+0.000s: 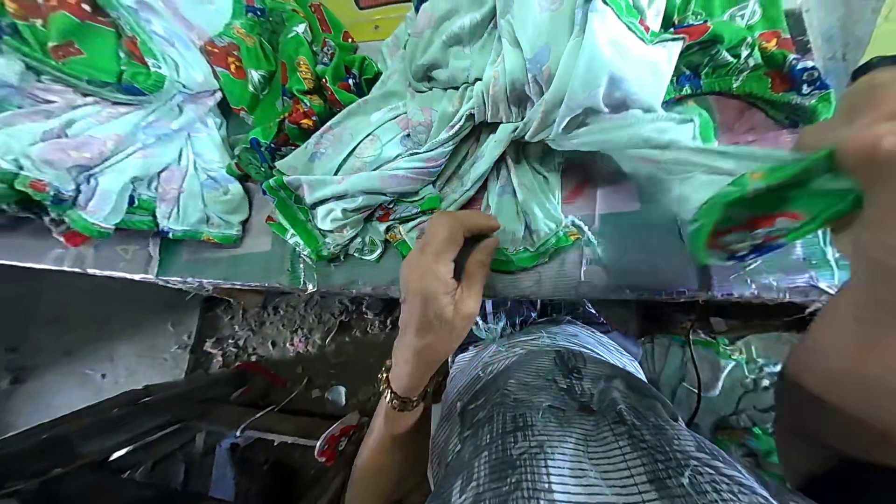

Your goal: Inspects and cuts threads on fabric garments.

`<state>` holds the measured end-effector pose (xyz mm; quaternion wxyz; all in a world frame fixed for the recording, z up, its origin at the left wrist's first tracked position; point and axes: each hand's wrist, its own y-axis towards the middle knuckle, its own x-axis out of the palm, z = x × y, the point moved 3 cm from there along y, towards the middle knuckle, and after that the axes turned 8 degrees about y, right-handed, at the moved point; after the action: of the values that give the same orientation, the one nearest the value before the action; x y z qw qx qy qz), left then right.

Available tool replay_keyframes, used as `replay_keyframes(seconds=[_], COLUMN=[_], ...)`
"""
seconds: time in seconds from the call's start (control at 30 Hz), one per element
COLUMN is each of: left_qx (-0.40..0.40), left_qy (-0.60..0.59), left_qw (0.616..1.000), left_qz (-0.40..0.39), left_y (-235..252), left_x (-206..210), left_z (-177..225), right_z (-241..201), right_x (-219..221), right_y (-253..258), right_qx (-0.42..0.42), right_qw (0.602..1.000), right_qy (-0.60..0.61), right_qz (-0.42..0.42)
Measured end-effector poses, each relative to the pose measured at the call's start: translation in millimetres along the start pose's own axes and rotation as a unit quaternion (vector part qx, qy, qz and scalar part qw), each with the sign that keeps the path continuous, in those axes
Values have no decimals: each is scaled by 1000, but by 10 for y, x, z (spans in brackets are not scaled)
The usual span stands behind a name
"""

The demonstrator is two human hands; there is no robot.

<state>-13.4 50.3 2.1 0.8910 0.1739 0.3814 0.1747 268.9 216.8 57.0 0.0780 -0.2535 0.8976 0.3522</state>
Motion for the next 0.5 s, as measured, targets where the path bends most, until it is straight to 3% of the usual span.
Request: replay_keyframes(seconds=[0.07,0.17,0.23,0.3,0.4,0.5], left_qx=[23,82,127,153,120,56], left_qy=[48,127,195,253,309,185], left_qw=[998,988,972,955,943,981], left_qz=[-16,-10,19,17,-36,-10], left_y=[-52,-105,-113,-89,16,100], left_x=[-22,38,159,315,465,378], left_z=[-19,24,138,258,312,325], right_z=[226,519,381,145,-148,-152], right_x=[-235,-374,-198,87,518,789], right_y=[137,239,234,158,-67,-237], right_qx=[35,146,150,108,54,61], right_qw=[981,909,906,928,960,979], right_qy=[-191,-389,-395,-355,-269,-185], right_qz=[23,-37,-37,-21,-57,-65])
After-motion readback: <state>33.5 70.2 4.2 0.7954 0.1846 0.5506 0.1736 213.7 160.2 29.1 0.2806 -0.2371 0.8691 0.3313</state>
